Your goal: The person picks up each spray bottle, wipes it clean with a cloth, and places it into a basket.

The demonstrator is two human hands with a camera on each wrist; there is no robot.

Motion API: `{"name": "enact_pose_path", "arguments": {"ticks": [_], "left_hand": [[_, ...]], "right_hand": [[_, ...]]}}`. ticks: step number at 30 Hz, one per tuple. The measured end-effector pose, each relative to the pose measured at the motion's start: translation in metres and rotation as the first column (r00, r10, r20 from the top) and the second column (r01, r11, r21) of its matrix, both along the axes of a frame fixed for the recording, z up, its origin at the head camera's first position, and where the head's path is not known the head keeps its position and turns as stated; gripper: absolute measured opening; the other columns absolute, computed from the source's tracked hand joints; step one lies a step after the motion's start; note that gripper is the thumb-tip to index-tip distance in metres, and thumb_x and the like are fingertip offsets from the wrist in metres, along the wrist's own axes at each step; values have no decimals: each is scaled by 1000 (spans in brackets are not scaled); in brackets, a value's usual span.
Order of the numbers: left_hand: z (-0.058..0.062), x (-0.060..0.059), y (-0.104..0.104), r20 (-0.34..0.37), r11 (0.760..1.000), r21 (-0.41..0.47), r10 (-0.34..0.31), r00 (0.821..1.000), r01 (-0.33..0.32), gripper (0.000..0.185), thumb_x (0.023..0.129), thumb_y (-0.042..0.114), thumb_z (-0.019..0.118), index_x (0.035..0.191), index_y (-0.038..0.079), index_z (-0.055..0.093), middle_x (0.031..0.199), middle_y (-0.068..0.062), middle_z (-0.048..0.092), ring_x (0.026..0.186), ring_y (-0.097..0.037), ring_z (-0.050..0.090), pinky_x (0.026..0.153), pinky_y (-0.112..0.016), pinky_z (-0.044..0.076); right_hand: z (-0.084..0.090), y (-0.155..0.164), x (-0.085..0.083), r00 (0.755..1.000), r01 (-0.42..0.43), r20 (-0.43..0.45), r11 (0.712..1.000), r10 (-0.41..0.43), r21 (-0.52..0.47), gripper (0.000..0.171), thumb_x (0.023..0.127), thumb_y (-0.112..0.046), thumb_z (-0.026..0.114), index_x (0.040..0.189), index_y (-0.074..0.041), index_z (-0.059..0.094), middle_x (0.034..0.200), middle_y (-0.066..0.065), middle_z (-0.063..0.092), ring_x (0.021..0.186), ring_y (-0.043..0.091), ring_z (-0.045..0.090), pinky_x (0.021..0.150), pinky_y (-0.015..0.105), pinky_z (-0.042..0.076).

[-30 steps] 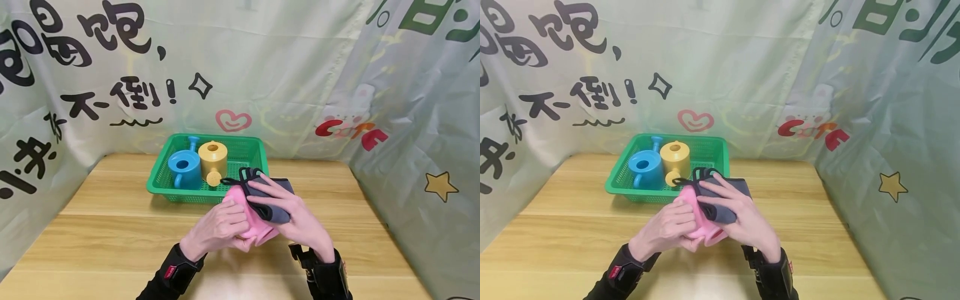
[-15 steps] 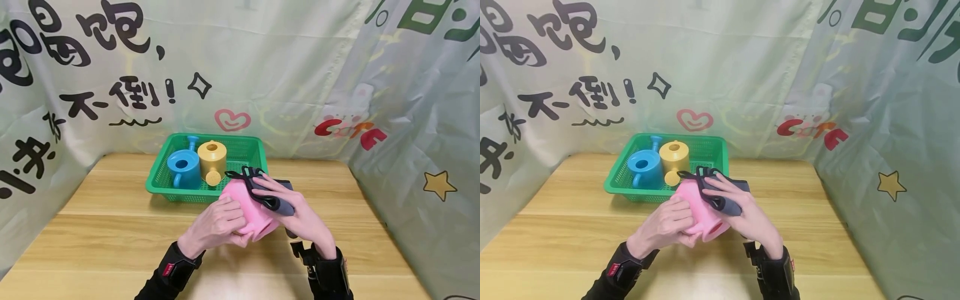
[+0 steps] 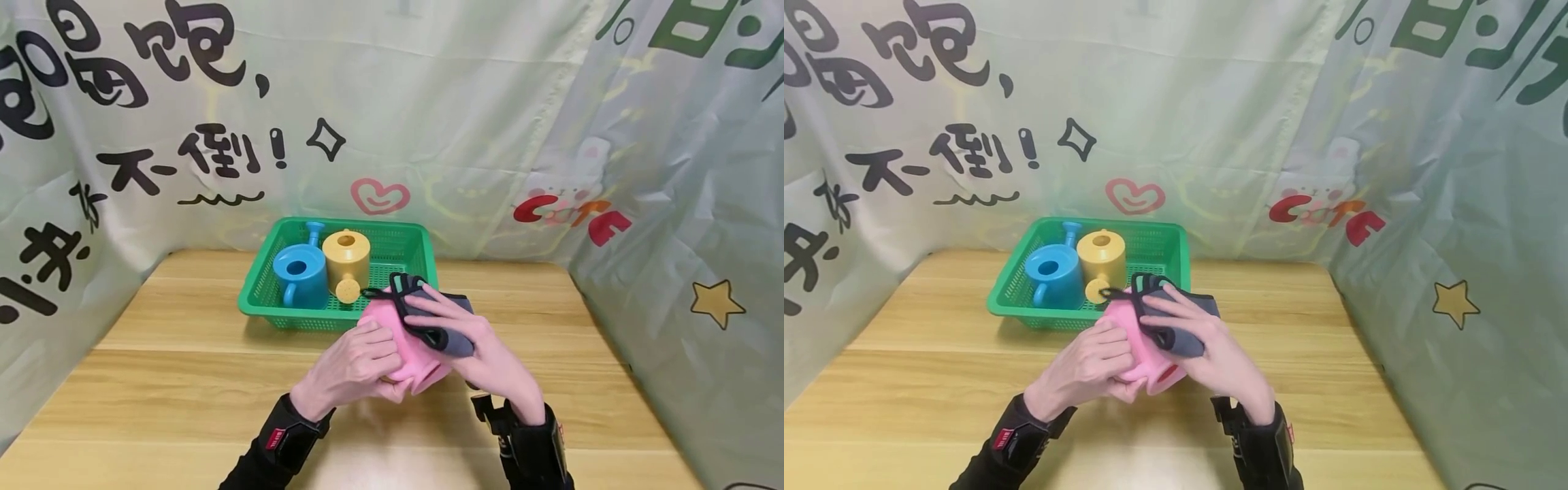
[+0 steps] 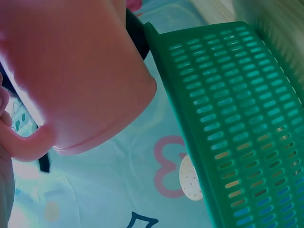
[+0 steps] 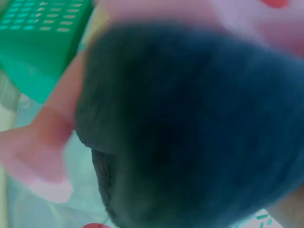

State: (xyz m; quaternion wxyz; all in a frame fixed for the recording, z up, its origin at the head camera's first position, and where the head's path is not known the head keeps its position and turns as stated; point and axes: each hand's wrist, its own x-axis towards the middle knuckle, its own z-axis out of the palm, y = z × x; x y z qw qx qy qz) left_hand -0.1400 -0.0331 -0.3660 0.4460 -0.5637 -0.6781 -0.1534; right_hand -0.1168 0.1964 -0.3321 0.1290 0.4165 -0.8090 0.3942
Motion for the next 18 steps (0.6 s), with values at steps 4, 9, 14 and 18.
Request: {"name": "enact_pose_path", "arguments": {"ticks": [4,9,14,18], "left_hand": [[1,1,-2,0,1000,3,9,1000,-9,23,89,25,49,66,20,48,61,10,43,64,-6,38,67,-20,32],[3,0,-4,4,1000,15,-3,1000,3,21,89,23,50,68,19,49,63,9,45,66,-7,43,68,-20,36],[3,-1,-5,8,1000,12,-1,1000,1,21,90,24,48,69,19,50,64,9,46,67,-7,43,68,-21,37],[3,-2,-7,9,1000,17,16,1000,-16,26,91,25,47,67,19,49,61,9,44,64,-7,40,67,-21,34]], "right_hand": [[-1,1,-1,999,21,26,999,-20,-27,45,88,3,69,130,-12,67,149,10,56,152,27,35,122,21,25],[1,0,0,995,-66,-73,998,67,17,45,84,0,72,128,-13,68,145,7,60,152,30,33,124,27,25],[1,-1,0,995,-79,-57,997,79,13,47,83,0,73,129,-13,68,145,7,60,154,27,31,124,27,24],[-1,0,-1,1000,-10,19,1000,11,-21,47,88,3,69,132,-13,65,150,7,55,154,25,31,124,24,24]]}}
